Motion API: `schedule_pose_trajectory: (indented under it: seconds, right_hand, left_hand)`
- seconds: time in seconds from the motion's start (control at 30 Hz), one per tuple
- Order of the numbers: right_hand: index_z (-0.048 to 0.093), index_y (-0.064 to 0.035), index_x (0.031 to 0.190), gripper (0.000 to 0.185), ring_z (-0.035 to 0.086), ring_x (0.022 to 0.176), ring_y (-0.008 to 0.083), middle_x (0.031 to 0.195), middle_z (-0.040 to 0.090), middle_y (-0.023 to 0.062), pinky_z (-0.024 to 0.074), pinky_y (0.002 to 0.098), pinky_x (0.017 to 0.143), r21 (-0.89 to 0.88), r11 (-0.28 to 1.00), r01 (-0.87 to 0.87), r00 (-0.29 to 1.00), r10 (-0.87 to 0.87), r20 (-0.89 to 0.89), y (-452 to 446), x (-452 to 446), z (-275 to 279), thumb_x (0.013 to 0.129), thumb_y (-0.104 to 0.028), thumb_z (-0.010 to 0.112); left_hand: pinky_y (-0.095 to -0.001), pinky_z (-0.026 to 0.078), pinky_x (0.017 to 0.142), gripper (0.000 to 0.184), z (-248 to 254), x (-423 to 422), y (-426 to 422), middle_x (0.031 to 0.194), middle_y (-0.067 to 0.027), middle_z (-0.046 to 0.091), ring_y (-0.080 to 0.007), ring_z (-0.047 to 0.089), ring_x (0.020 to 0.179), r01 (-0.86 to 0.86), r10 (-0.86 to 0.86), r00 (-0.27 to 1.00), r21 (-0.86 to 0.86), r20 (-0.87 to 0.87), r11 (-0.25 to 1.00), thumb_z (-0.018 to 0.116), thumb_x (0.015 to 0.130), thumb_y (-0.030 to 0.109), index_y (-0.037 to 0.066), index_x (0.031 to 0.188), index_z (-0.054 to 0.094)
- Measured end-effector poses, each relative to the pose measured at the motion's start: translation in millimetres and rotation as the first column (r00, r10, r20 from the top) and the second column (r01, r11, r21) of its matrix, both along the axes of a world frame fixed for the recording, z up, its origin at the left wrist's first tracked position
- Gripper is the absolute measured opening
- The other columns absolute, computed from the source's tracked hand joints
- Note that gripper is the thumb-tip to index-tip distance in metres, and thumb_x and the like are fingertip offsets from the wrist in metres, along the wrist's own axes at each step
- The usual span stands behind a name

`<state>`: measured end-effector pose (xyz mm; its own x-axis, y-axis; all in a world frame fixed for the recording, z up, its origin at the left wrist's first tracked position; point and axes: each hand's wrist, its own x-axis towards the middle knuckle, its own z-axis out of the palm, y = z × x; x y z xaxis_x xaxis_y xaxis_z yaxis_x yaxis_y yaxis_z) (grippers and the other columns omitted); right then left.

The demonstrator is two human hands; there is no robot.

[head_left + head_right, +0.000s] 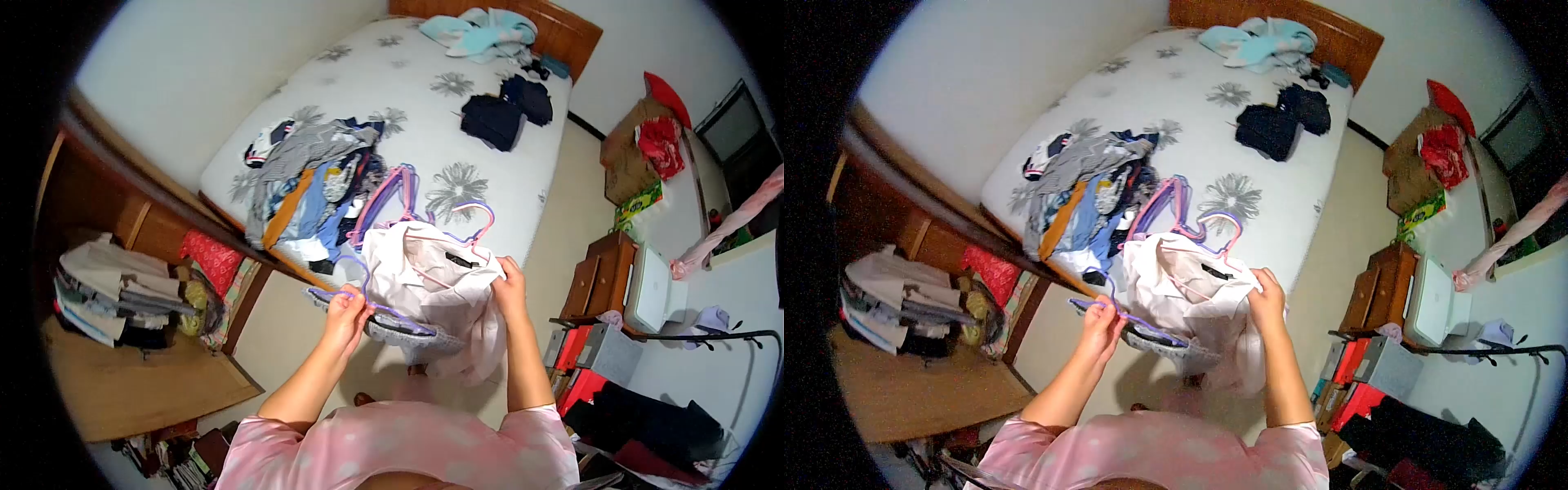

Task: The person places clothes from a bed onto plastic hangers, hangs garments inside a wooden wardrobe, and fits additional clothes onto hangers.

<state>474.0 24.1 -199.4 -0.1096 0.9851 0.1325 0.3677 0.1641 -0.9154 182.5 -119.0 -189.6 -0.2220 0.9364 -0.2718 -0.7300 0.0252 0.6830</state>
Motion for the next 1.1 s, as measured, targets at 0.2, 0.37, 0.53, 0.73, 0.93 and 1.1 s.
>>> schedule_pose_trajectory:
  seconds: [0.2,0.37,0.53,0.73,0.93,1.1]
  right_hand:
    - [0.064,-0.0006,0.095,0.022,0.058,0.081,0.0160,0.087,0.061,0.0048,0.0446,0.0254,0.075,-0.040,0.978,-0.203,0.975,0.198,-0.098,-107.9,-101.0,85.6,0.074,-0.001,0.060]
    - [0.063,-0.0007,0.099,0.020,0.056,0.078,0.0091,0.087,0.062,0.0008,0.0453,0.0232,0.072,-0.158,0.844,-0.512,0.830,0.440,-0.341,-204.0,-184.4,142.2,0.079,-0.002,0.060]
    - [0.061,-0.0023,0.100,0.023,0.055,0.085,0.0100,0.093,0.061,0.0015,0.0427,0.0220,0.077,-0.160,0.674,-0.721,0.644,0.569,-0.511,-284.5,-255.3,173.0,0.077,0.002,0.060]
    - [0.057,-0.0029,0.106,0.028,0.055,0.082,0.0087,0.092,0.059,0.0005,0.0434,0.0220,0.074,-0.121,0.519,-0.846,0.475,0.631,-0.614,-350.2,-332.0,185.7,0.078,-0.003,0.059]
    - [0.054,-0.0034,0.105,0.032,0.055,0.086,0.0091,0.096,0.059,0.0012,0.0438,0.0222,0.078,-0.042,0.425,-0.904,0.346,0.671,-0.656,-382.8,-415.9,189.8,0.075,0.001,0.064]
    - [0.051,-0.0023,0.103,0.033,0.057,0.082,0.0092,0.093,0.060,0.0027,0.0456,0.0223,0.075,-0.059,0.326,-0.943,0.268,0.645,-0.716,-391.5,-496.2,184.7,0.073,0.005,0.064]
  left_hand:
    - [-0.0245,0.049,0.065,0.011,58.1,-54.4,-93.0,0.078,-0.0010,0.055,-0.0122,0.057,0.071,-0.135,0.136,0.991,0.135,0.004,0.982,0.061,0.089,0.011,0.009,0.091,0.050]
    - [-0.0238,0.049,0.065,0.016,106.4,-96.1,-170.4,0.079,0.0003,0.054,-0.0112,0.056,0.071,-0.206,0.224,0.973,0.239,-0.051,0.949,0.064,0.087,0.014,0.010,0.093,0.050]
    - [-0.0215,0.047,0.063,0.015,141.9,-138.4,-231.1,0.081,0.0018,0.057,-0.0083,0.055,0.070,-0.348,0.381,0.923,0.323,-0.043,0.880,0.064,0.087,0.016,0.011,0.093,0.052]
    - [-0.0193,0.045,0.064,0.015,156.3,-201.0,-279.3,0.082,0.0022,0.058,-0.0056,0.054,0.070,-0.454,0.573,0.807,0.471,-0.143,0.757,0.063,0.088,0.018,0.010,0.093,0.052]
    - [-0.0175,0.041,0.060,0.016,167.7,-262.5,-308.7,0.076,0.0036,0.055,-0.0039,0.050,0.064,-0.565,0.716,0.678,0.504,-0.169,0.654,0.064,0.088,0.022,0.010,0.090,0.052]
    - [-0.0183,0.039,0.056,0.017,180.2,-313.4,-319.6,0.073,0.0042,0.054,-0.0035,0.047,0.061,-0.670,0.795,0.570,0.443,-0.206,0.595,0.061,0.090,0.023,0.011,0.085,0.052]
